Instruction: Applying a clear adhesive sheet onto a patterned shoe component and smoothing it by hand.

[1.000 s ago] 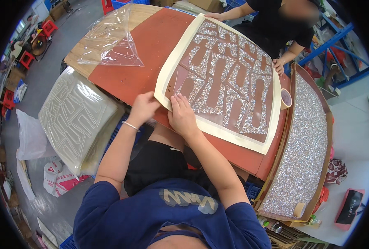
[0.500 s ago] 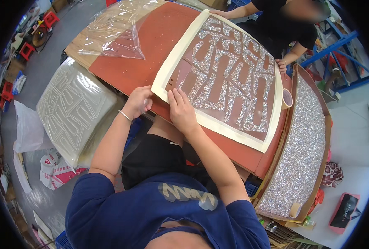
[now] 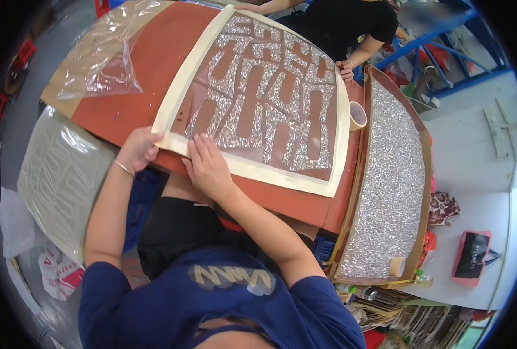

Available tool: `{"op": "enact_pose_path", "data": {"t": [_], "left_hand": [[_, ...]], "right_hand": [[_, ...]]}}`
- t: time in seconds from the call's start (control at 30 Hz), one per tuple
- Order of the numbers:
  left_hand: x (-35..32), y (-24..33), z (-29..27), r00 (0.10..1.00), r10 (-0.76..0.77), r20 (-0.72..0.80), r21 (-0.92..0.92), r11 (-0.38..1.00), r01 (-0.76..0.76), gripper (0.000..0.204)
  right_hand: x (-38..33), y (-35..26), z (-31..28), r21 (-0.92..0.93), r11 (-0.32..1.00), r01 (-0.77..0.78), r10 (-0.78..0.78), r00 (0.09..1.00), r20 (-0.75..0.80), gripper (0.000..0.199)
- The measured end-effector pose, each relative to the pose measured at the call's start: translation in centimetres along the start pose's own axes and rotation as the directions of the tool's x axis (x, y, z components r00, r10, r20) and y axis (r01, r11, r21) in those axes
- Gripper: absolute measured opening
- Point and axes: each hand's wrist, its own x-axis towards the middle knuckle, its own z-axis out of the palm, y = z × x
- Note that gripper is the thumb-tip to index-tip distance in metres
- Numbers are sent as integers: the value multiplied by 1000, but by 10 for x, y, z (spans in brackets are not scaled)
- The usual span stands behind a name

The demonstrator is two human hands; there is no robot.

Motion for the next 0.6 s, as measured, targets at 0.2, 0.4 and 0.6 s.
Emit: {"op": "enact_pose_path", "data": {"t": [0.2, 0.4, 0.6], "left_hand": [[29, -21, 7, 928, 323, -183, 359, 901, -243, 23], [17, 2, 2, 876, 459, -149, 926, 375, -39, 32], [13, 0, 4, 880, 468, -81, 967, 249, -43, 43]], "right_hand": [[11, 14, -7, 50, 999, -16, 15, 1000, 17, 31], [21, 16, -3, 80, 997, 20, -28, 995, 99, 32], [35, 31, 0, -46, 987, 156, -111, 855, 507, 81]]}}
